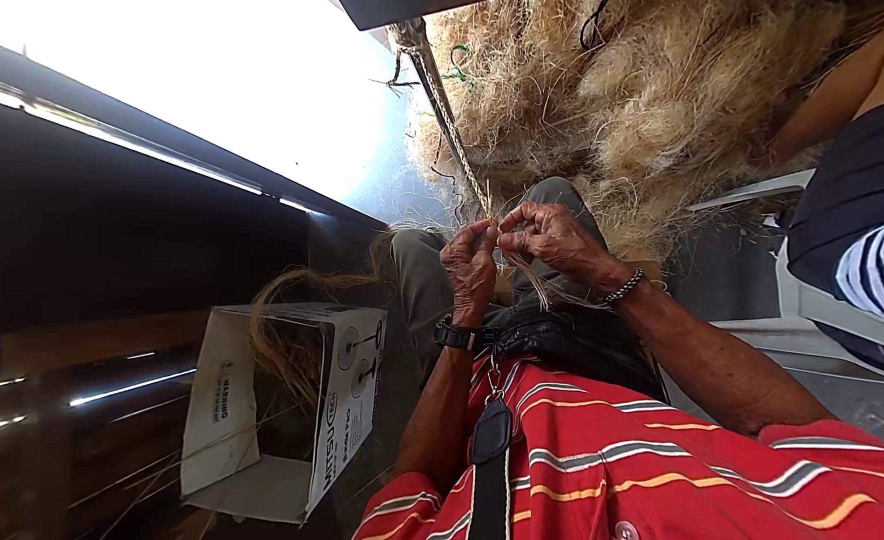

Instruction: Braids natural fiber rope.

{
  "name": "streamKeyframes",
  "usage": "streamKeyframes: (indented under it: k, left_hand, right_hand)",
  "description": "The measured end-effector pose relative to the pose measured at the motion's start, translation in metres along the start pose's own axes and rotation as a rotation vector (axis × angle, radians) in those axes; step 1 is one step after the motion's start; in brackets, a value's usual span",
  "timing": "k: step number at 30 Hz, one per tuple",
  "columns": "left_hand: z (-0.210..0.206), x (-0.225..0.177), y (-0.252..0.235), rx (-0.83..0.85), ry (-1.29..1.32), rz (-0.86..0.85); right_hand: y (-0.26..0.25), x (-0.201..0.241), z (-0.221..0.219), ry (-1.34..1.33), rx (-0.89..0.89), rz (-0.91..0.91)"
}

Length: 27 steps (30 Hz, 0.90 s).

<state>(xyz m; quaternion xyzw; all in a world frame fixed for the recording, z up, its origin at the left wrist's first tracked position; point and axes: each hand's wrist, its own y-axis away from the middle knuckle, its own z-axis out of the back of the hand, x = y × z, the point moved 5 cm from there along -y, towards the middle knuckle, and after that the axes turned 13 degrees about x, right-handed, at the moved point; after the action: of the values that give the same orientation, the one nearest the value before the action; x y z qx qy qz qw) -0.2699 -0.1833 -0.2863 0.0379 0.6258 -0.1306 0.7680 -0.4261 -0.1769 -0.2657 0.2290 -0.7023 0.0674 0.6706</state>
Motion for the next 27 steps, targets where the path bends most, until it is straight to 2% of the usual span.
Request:
streamKeyframes:
  k: [5,8,14,20,24,27]
  left_hand:
    - [0.003,-0.005,-0.003,0.058,-0.028,-0.01]
    - [0.008,-0.001,-0.003,0.115,-0.056,-0.033]
    - [0.014,0.0,-0.003,0.129,-0.121,-0.019]
    - [0.012,-0.001,-0.003,0.036,-0.191,-0.031]
    - [0.011,0.0,-0.002,0.002,-0.187,-0.053]
    - [0.013,0.001,-0.001,0.025,-0.121,0.015]
  right_hand:
    - [-0.015,-0.007,-0.013,-0.258,0.005,-0.196]
    - [-0.016,-0.012,-0.015,-0.345,0.006,-0.237]
    - [-0.018,-0.018,-0.014,-0.307,-0.077,-0.135]
    - [-0.022,-0.024,-0.013,-0.242,-0.155,-0.006]
    - [-0.023,-0.026,-0.014,-0.23,-0.164,0.041]
    - [-0.025,-0.027,-0.013,-0.231,-0.156,0.029]
